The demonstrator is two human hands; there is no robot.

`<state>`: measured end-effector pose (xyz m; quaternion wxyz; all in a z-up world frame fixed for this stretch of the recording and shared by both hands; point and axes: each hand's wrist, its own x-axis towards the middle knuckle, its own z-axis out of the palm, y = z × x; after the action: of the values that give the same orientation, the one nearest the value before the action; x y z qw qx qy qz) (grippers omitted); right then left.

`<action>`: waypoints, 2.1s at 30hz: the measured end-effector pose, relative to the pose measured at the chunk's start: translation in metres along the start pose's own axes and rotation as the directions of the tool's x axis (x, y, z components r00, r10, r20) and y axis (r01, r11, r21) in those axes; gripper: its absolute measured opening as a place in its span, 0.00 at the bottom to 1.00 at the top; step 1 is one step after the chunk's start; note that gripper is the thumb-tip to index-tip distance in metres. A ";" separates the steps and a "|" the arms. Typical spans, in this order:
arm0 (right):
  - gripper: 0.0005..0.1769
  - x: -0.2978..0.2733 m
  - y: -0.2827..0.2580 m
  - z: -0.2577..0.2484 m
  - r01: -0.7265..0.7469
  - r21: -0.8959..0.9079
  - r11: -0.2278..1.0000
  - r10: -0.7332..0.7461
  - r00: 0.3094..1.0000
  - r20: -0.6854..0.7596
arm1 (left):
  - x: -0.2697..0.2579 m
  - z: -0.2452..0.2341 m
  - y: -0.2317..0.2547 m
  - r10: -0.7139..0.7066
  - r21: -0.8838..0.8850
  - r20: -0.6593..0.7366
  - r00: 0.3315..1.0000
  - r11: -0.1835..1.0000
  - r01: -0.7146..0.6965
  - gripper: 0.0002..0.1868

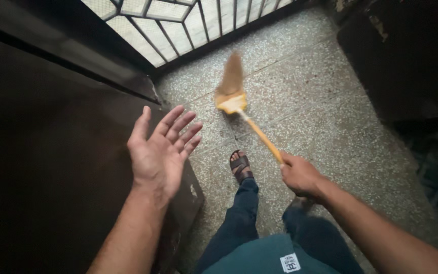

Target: The person sweeps the tiled floor using a broom, pushing debris across the doorway area and near a cabinet.

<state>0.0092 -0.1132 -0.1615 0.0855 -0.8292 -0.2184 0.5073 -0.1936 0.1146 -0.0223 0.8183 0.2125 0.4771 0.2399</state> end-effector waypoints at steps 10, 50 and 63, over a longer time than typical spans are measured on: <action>0.28 -0.063 0.032 -0.077 -0.173 0.196 0.965 0.170 0.985 0.033 | 0.017 0.015 -0.003 -0.050 -0.009 0.048 0.998 0.999 0.051 0.45; 0.30 -0.108 0.161 0.010 -0.225 0.343 0.912 0.270 0.959 -0.087 | -0.059 0.019 -0.041 -0.031 0.057 0.134 0.991 0.998 0.024 0.47; 0.20 -0.124 0.322 0.011 -0.462 0.437 0.772 0.541 0.838 -0.071 | -0.071 0.046 -0.073 -0.083 0.156 0.191 0.978 0.986 0.053 0.47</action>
<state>0.0395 -0.4559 -0.1837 0.1359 -0.8665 0.1302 0.4624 -0.1696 0.0088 0.0048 0.8511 0.2795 0.4174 0.1529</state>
